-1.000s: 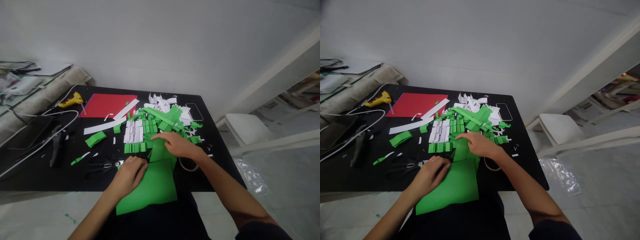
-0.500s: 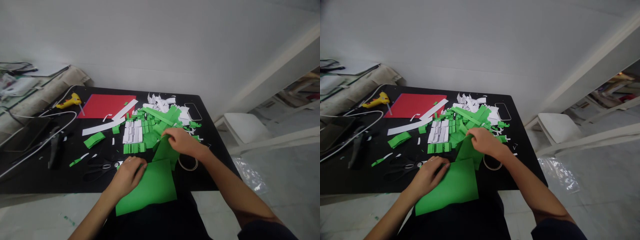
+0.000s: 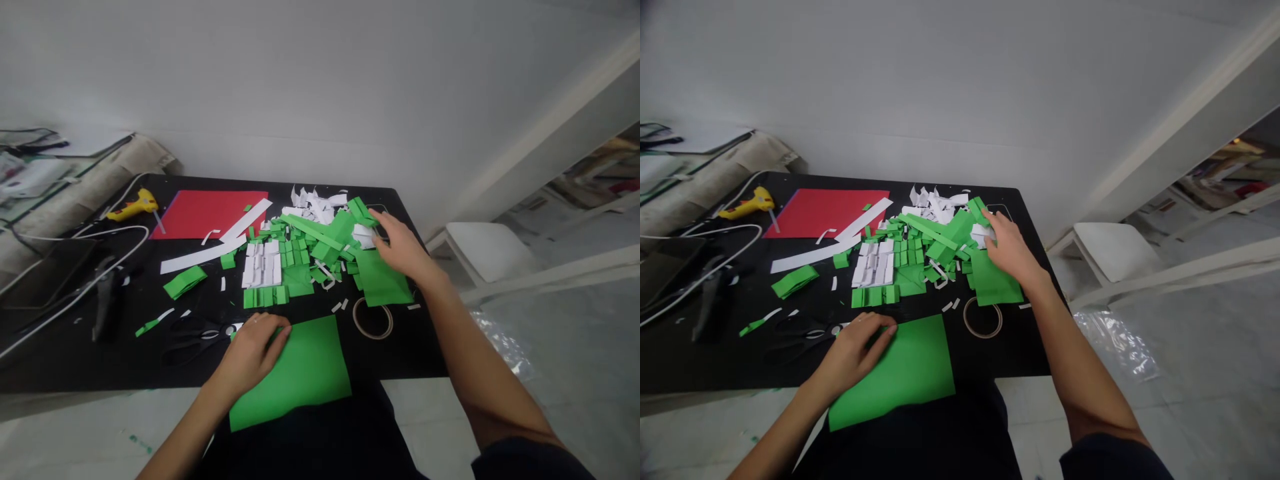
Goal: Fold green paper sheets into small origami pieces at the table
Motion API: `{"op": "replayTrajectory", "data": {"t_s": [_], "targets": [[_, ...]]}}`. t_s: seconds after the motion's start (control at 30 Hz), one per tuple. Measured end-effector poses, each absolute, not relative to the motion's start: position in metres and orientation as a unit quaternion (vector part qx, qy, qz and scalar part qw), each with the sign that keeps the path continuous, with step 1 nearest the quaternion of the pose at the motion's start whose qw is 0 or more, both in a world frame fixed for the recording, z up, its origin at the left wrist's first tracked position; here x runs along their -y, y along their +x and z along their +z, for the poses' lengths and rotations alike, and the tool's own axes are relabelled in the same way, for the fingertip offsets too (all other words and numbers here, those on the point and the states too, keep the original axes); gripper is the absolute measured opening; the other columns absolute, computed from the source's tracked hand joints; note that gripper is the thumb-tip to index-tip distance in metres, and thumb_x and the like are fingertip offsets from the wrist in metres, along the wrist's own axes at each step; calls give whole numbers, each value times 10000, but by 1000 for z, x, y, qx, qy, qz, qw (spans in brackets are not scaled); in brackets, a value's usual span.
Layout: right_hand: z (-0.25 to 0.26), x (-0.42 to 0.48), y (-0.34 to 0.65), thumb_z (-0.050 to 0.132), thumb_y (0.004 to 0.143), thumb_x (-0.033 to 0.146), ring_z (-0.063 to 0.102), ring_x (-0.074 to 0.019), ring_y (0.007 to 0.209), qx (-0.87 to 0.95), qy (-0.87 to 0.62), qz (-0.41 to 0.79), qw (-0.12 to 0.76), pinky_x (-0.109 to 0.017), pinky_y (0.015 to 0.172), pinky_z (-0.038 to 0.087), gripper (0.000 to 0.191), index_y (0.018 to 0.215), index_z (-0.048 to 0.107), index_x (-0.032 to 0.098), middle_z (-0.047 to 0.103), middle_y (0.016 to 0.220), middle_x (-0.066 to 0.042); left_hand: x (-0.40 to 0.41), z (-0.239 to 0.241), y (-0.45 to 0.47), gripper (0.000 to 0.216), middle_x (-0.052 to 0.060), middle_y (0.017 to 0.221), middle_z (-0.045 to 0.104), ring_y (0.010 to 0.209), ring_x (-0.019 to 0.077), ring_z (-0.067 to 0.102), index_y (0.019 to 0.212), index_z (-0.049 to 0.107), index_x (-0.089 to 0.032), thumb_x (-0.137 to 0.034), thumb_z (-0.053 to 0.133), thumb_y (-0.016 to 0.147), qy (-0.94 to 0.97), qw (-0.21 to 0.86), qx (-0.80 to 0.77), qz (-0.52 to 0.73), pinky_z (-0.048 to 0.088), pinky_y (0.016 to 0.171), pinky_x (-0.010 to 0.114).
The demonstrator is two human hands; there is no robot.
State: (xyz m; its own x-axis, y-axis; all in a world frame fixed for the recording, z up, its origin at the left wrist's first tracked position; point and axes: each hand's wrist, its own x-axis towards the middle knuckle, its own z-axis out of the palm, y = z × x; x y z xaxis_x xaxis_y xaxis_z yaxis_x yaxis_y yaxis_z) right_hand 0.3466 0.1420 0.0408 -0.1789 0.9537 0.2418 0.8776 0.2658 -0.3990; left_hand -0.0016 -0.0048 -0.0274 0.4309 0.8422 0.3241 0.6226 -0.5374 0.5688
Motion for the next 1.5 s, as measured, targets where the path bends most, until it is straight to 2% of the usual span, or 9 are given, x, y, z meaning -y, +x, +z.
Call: {"op": "replayTrajectory", "data": {"t_s": [0.27, 0.47, 0.67, 0.8, 0.97, 1.07, 1.2, 1.37, 1.5], "targets": [[28, -81, 350, 559, 1014, 347, 468, -398, 1508, 757, -630, 93, 147, -616, 1229, 393, 451, 1434, 645, 204, 535, 1589, -183, 5, -29, -2, 169, 49, 881, 741, 788, 210, 673, 1019, 668, -203, -263, 519, 1072, 822, 198, -447, 293, 519, 742, 345], [13, -36, 340, 724, 898, 626, 398, -478, 1542, 757, -632, 144, 78, -701, 1179, 421, 855, 1614, 429, 265, 385, 1699, -191, 5, -29, -2, 164, 41, 890, 740, 794, 210, 674, 1030, 664, -204, -257, 516, 1075, 826, 195, -441, 293, 524, 753, 352], [4, -48, 347, 510, 967, 197, 678, -331, 1303, 746, -616, 94, 235, -521, 1127, 535, 435, 1384, 633, 181, 697, 1406, -166, 4, -30, -4, 165, 43, 896, 747, 791, 205, 686, 1030, 661, -204, -265, 515, 1076, 827, 190, -438, 298, 533, 745, 348], [20, -55, 356, 465, 1010, 222, 782, -332, 1055, 700, -636, 35, 322, -470, 942, 618, 348, 1240, 718, 155, 813, 1140, -164, 4, -33, -5, 165, 38, 885, 743, 781, 201, 686, 1029, 657, -209, -281, 518, 1080, 827, 182, -432, 311, 532, 736, 343], [35, -70, 353, 424, 1072, 279, 739, -319, 1197, 688, -618, -6, 381, -480, 1023, 585, 399, 1362, 684, 192, 778, 1287, -150, 4, -35, -6, 132, 31, 892, 741, 782, 202, 685, 1046, 647, -215, -268, 530, 1078, 827, 180, -426, 318, 530, 734, 340], [25, -87, 349, 401, 1075, 282, 605, -312, 1408, 741, -579, 22, 339, -538, 1169, 485, 453, 1472, 608, 215, 650, 1500, -153, 4, -35, -6, 119, 32, 896, 740, 783, 201, 688, 1046, 641, -215, -251, 531, 1077, 829, 180, -422, 321, 529, 739, 340], [13, -95, 348, 590, 993, 345, 369, -433, 1565, 771, -600, 64, 205, -680, 1201, 391, 639, 1601, 466, 189, 423, 1673, -218, 4, -34, -5, 103, 27, 888, 732, 776, 196, 677, 1045, 644, -212, -240, 548, 1070, 828, 180, -422, 323, 518, 731, 328], [12, -76, 352, 747, 911, 303, 478, -410, 1466, 826, -540, 66, 150, -643, 1189, 423, 408, 1317, 727, 270, 585, 1518, -146, 5, -33, -3, 118, 27, 882, 732, 780, 201, 667, 1044, 651, -211, -254, 545, 1072, 827, 180, -430, 314, 514, 742, 337], [2, -71, 351, 835, 860, 311, 474, -435, 1460, 830, -544, 63, 108, -671, 1159, 441, 416, 1265, 755, 261, 591, 1506, -157, 5, -33, -2, 133, 39, 891, 740, 793, 208, 669, 1045, 648, -209, -257, 528, 1078, 826, 183, -436, 307, 512, 737, 338]]}}
